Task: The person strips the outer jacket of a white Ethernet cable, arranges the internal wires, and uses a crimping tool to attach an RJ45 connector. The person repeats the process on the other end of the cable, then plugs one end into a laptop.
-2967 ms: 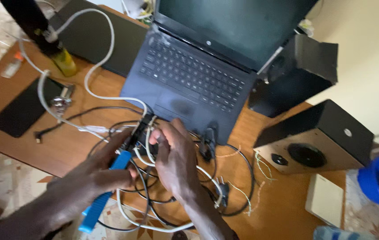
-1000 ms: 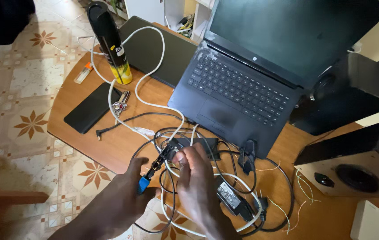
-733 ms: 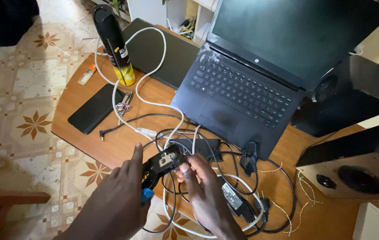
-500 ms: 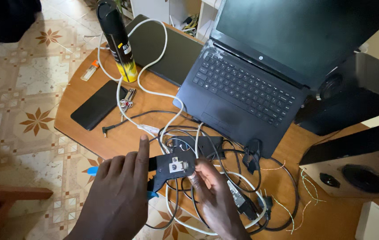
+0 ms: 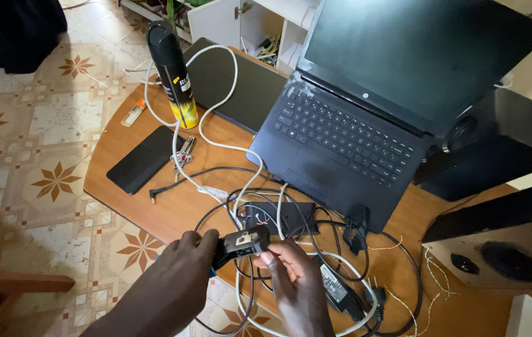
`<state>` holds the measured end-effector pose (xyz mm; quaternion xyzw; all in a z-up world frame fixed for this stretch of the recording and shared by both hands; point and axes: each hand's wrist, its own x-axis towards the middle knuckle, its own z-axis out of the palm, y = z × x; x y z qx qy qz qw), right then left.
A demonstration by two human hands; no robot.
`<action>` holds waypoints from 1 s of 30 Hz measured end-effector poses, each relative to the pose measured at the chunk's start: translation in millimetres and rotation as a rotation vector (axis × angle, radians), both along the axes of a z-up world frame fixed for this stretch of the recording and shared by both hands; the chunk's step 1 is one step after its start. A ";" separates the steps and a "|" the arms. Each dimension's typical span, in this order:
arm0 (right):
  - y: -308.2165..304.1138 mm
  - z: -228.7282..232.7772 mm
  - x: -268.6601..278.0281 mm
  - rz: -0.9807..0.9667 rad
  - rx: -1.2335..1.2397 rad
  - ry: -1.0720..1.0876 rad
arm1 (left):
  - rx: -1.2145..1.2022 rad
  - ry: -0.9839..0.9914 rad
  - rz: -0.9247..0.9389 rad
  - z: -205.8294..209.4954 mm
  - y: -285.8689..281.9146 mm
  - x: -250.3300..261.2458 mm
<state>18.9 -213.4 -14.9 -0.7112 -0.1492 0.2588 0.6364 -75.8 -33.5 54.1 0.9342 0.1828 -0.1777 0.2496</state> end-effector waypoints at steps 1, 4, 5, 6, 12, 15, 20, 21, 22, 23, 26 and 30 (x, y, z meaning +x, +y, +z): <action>1.8 2.8 1.8 -0.004 -0.045 -0.009 | -0.008 -0.031 -0.016 -2.7 2.6 1.2; 10.2 12.4 8.4 -0.022 -0.112 0.014 | -0.048 -0.100 -0.038 -6.9 9.4 3.5; 14.2 15.9 11.8 -0.036 -0.087 0.050 | -0.072 -0.113 -0.033 -6.1 11.4 4.5; 15.7 19.1 15.4 -0.051 -0.067 0.086 | -0.100 -0.127 -0.030 -5.6 10.9 5.9; 18.8 24.8 20.2 -0.028 -0.070 0.113 | -0.023 0.070 0.092 6.5 7.7 11.4; 21.3 23.9 18.2 -0.042 -0.026 0.138 | -0.020 0.084 0.141 8.3 5.6 14.3; 15.9 24.2 14.1 -0.028 -0.057 0.046 | -0.122 -0.079 0.090 -5.5 7.3 7.6; 16.2 25.3 13.1 -0.021 -0.042 0.034 | -0.157 -0.193 0.061 -7.6 9.4 5.7; 16.4 26.5 14.0 -0.017 -0.058 0.042 | -0.143 -0.180 0.043 -9.2 11.7 5.5; 17.1 27.3 14.2 -0.014 -0.075 0.050 | -0.129 -0.167 0.025 -10.0 13.9 5.5; 17.3 27.4 15.5 -0.003 -0.129 0.053 | -0.074 -0.105 0.066 -11.0 10.2 5.9; 18.5 25.9 16.0 -0.013 -0.034 0.038 | -0.007 0.074 0.108 -4.5 -0.1 6.5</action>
